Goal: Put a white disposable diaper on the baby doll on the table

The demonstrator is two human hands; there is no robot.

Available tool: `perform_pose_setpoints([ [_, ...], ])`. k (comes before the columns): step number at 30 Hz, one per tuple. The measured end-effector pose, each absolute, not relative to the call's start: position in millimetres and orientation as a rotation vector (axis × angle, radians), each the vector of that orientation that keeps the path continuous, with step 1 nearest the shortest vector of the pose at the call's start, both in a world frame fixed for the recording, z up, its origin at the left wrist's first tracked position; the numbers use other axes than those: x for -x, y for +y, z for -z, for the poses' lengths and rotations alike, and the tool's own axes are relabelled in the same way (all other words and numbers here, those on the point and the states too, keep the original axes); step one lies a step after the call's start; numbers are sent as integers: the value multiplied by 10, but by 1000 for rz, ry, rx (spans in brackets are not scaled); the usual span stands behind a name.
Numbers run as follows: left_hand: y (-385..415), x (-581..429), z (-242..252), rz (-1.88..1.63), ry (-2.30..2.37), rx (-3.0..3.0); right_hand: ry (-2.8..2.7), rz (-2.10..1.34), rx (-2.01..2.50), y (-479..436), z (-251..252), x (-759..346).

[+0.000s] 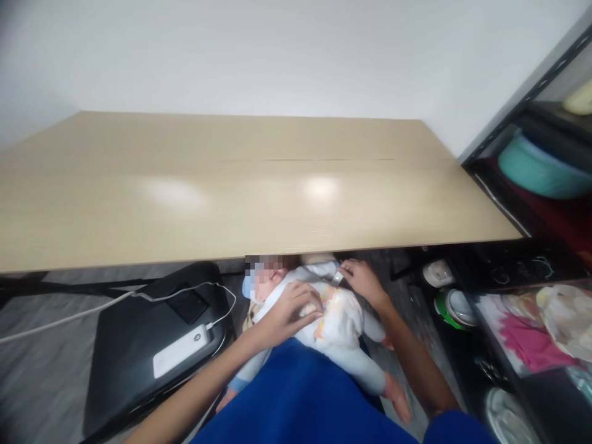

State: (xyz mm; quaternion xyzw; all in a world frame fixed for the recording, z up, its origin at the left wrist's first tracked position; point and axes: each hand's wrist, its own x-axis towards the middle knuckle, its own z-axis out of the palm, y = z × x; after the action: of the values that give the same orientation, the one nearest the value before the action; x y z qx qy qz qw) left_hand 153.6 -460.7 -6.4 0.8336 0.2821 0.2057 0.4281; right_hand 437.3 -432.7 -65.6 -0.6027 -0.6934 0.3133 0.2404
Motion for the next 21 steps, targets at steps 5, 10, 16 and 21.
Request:
perform_pose_setpoints([
  [5,-4672,-1358,-69,-488,656,-2019,-1941,-814,1527,-4424,413,-4311],
  [10,-4837,-1100,-184,-317,425,-1892,-2312,-951,1001,-4618,57,-4046],
  [16,-4817,-1124,-215,-344,436,-1913,-2456,-827,1095,-4790,-98,-4194],
  [21,-4408,-1726,-164,-397,548,-2126,-2148,-1336,1570,-5153,-238,-4646],
])
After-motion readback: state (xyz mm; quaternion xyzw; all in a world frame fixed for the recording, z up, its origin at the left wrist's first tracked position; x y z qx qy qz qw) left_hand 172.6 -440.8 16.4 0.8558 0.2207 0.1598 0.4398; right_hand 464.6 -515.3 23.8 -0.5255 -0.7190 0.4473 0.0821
